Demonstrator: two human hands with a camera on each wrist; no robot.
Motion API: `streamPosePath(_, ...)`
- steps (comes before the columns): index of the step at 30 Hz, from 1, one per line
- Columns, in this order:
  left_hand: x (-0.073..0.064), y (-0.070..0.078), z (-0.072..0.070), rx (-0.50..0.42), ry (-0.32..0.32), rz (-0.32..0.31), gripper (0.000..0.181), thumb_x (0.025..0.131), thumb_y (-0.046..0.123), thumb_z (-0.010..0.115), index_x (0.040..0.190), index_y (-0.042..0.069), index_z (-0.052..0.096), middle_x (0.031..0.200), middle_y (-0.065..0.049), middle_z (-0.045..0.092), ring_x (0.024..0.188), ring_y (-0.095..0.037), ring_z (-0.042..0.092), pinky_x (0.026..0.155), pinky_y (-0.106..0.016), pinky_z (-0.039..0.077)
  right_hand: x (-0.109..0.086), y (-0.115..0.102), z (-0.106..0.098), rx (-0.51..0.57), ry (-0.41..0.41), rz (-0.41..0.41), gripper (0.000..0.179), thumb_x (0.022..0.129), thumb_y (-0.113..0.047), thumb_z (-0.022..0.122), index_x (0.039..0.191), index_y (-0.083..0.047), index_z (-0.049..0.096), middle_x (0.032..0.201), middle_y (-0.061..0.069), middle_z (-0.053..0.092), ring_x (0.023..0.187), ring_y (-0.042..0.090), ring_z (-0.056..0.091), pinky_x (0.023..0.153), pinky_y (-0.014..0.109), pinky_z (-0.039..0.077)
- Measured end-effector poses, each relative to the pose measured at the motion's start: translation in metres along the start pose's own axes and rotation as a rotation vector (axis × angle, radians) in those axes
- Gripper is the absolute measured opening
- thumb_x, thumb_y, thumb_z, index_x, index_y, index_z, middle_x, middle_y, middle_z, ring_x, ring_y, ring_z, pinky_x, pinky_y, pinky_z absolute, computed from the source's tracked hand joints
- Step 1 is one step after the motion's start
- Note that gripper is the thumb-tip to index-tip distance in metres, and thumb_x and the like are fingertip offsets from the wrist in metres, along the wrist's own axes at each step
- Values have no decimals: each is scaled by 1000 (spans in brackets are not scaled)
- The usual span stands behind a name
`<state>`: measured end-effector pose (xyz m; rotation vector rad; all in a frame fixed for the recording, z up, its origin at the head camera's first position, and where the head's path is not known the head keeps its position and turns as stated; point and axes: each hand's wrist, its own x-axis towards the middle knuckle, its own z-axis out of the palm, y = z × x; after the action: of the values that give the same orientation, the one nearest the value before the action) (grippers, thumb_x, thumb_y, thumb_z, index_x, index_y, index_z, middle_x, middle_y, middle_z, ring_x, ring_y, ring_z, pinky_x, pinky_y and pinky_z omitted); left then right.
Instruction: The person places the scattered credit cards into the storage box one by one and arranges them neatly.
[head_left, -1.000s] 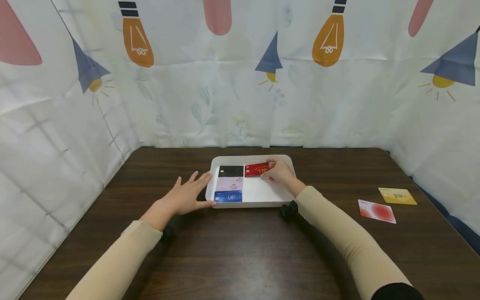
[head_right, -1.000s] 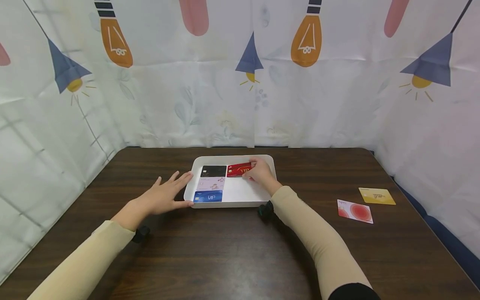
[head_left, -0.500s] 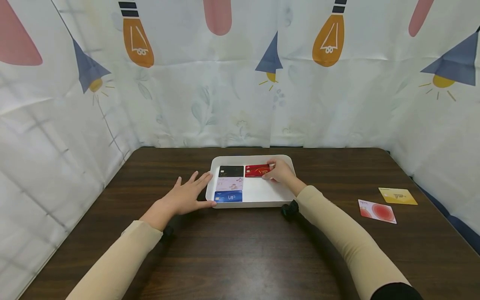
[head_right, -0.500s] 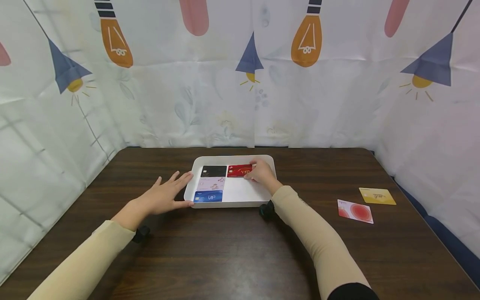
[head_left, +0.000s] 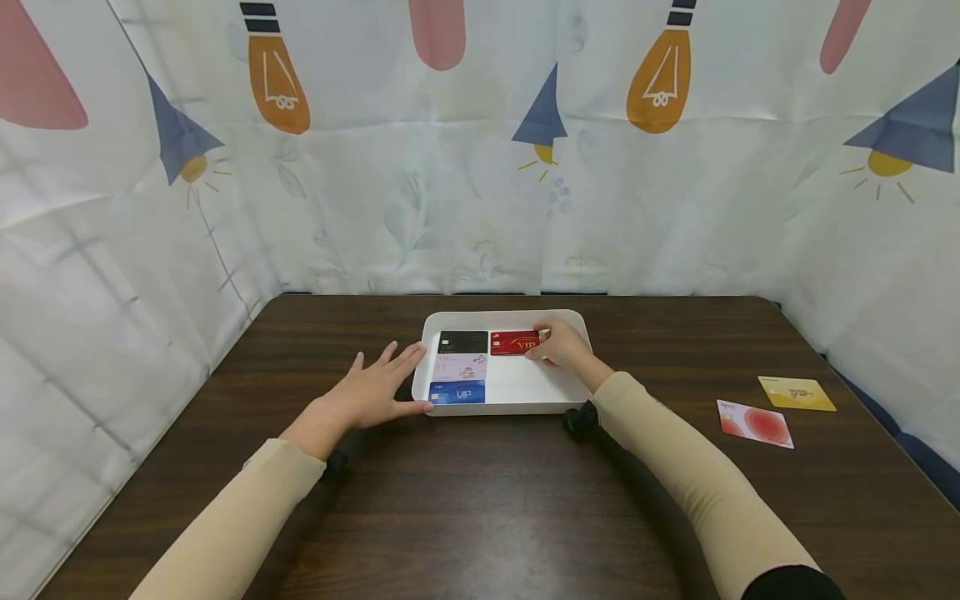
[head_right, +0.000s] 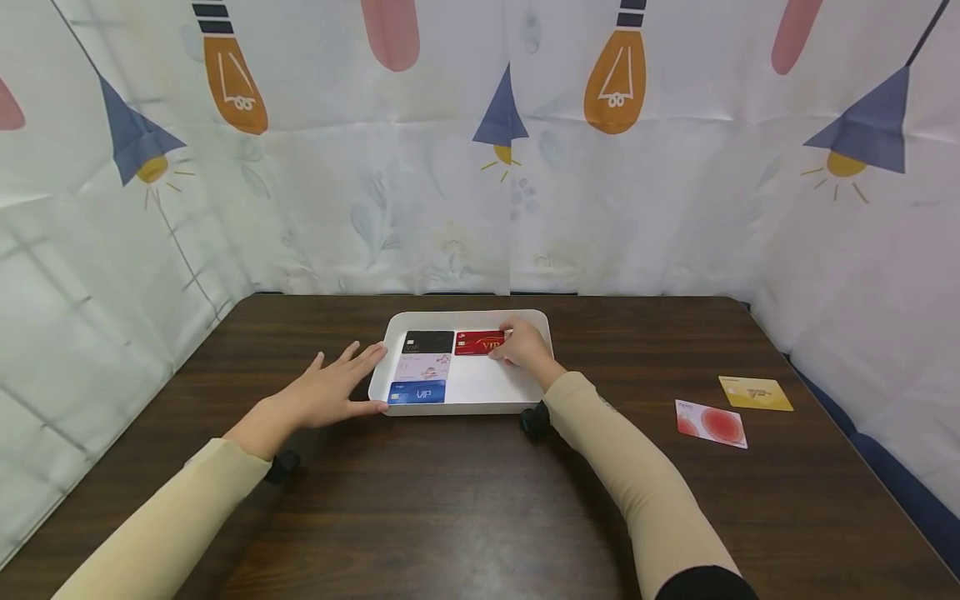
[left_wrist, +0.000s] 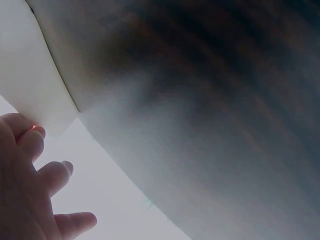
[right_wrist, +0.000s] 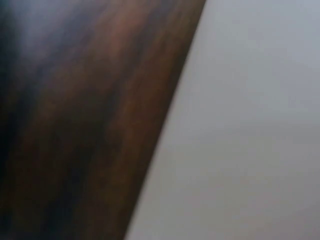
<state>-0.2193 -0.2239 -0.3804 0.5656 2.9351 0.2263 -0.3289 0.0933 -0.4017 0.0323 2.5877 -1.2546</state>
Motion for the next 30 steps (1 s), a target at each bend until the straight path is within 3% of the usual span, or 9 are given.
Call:
streamPosePath(6,0,0,0,1,-2,-4,103,91,73,58,166,13,19,169,-11,21,154,-42,14,113,-77,8,1,1,0,-6,-2,-4,61,88,-9,83,142,-5,56,113,15,55,67,15,48,55,19,48)
streamPosePath(13,0,1,-1,-4,-9,-3,103,91,72,59,166,13,19,169,-11,21,154,-42,13,113,-77,7,5,1,1,-20,-3,24,59,89,-10,81,143,-6,58,117,14,56,71,17,50,56,18,48)
streamPosePath(30,0,2,-2,4,-9,-2,103,91,71,59,165,12,19,169,-12,21,154,-43,14,112,-77,8,4,0,4,-118,18,-19,55,93,-18,79,143,-6,57,110,14,58,54,13,48,52,22,43)
